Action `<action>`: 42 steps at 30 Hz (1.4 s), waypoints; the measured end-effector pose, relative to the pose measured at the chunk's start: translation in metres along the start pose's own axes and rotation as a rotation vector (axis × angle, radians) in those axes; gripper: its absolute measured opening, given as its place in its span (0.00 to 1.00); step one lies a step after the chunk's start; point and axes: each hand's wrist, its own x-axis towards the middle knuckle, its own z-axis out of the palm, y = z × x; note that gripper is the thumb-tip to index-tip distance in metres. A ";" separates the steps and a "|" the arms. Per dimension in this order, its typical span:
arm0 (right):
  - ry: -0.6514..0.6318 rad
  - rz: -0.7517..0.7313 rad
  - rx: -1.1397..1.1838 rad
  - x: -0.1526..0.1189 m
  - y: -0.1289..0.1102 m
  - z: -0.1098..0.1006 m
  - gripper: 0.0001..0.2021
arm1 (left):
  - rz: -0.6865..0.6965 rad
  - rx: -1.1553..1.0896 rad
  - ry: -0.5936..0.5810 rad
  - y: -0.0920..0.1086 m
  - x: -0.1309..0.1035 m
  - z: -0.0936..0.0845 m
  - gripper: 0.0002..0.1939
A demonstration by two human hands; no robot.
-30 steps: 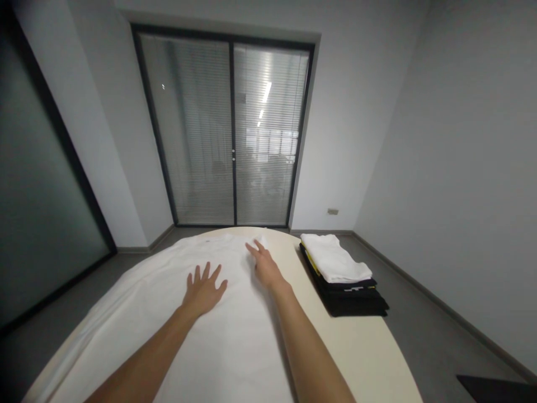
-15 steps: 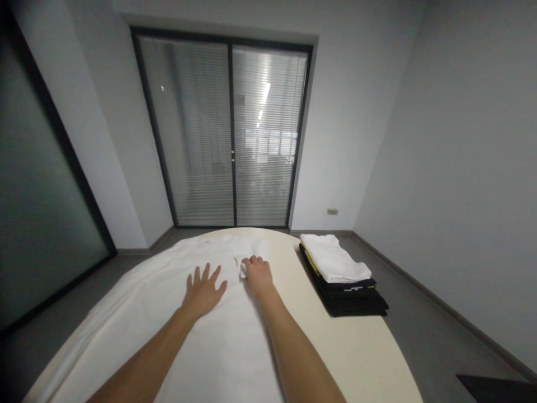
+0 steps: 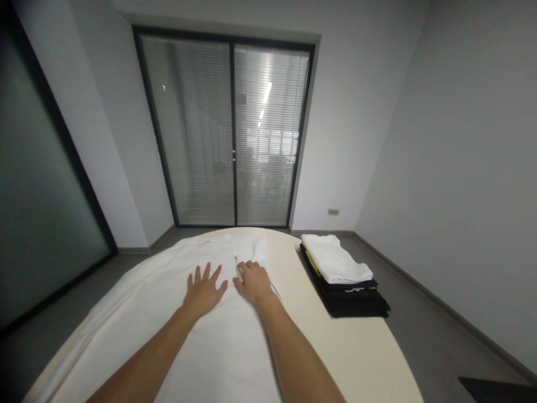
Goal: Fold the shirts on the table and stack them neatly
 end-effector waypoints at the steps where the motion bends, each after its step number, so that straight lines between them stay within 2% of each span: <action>1: 0.015 0.020 0.020 0.000 -0.001 0.001 0.21 | 0.000 -0.001 0.001 0.000 0.000 -0.001 0.35; 6: -0.019 0.065 0.001 0.013 -0.010 0.008 0.28 | 0.000 -0.007 0.008 -0.002 0.000 -0.002 0.35; 12: -0.143 0.165 -0.089 0.049 -0.030 0.015 0.24 | 0.005 -0.009 0.007 -0.004 0.002 -0.001 0.35; 15: -0.071 0.254 -0.066 0.062 -0.037 0.020 0.26 | 0.011 0.003 0.001 -0.005 0.002 -0.001 0.36; 18: -0.023 0.198 0.051 0.063 -0.037 0.026 0.29 | 0.013 0.012 0.003 -0.005 0.002 -0.001 0.36; 20: -0.052 0.100 0.111 0.059 -0.034 0.030 0.30 | 0.008 0.008 -0.002 -0.004 0.002 -0.001 0.35; 22: -0.024 0.086 0.108 0.051 -0.030 0.033 0.28 | -0.001 -0.001 -0.008 -0.004 0.002 -0.002 0.34; 24: 0.020 0.176 0.053 0.042 -0.025 0.035 0.27 | -0.003 -0.009 -0.010 -0.003 0.001 -0.002 0.33; 27: -0.039 0.272 -0.017 0.029 -0.015 0.038 0.29 | -0.001 -0.016 -0.015 -0.002 0.000 -0.003 0.33; 29: -0.059 0.277 -0.019 0.023 -0.008 0.037 0.29 | -0.003 -0.015 -0.018 -0.002 -0.001 -0.004 0.33; 32: 0.050 0.292 -0.016 0.019 0.004 0.030 0.26 | -0.001 -0.011 -0.017 -0.001 -0.001 -0.004 0.33; 35: 0.134 0.453 -0.062 0.017 0.017 0.020 0.23 | 0.001 -0.006 -0.018 -0.002 -0.001 -0.004 0.33; 38: 0.117 0.645 -0.101 0.014 0.030 0.011 0.24 | 0.002 -0.006 -0.020 -0.002 0.000 -0.003 0.33; 42: 0.056 0.675 -0.033 0.012 0.048 0.007 0.21 | 0.002 -0.014 -0.023 -0.002 0.001 -0.003 0.33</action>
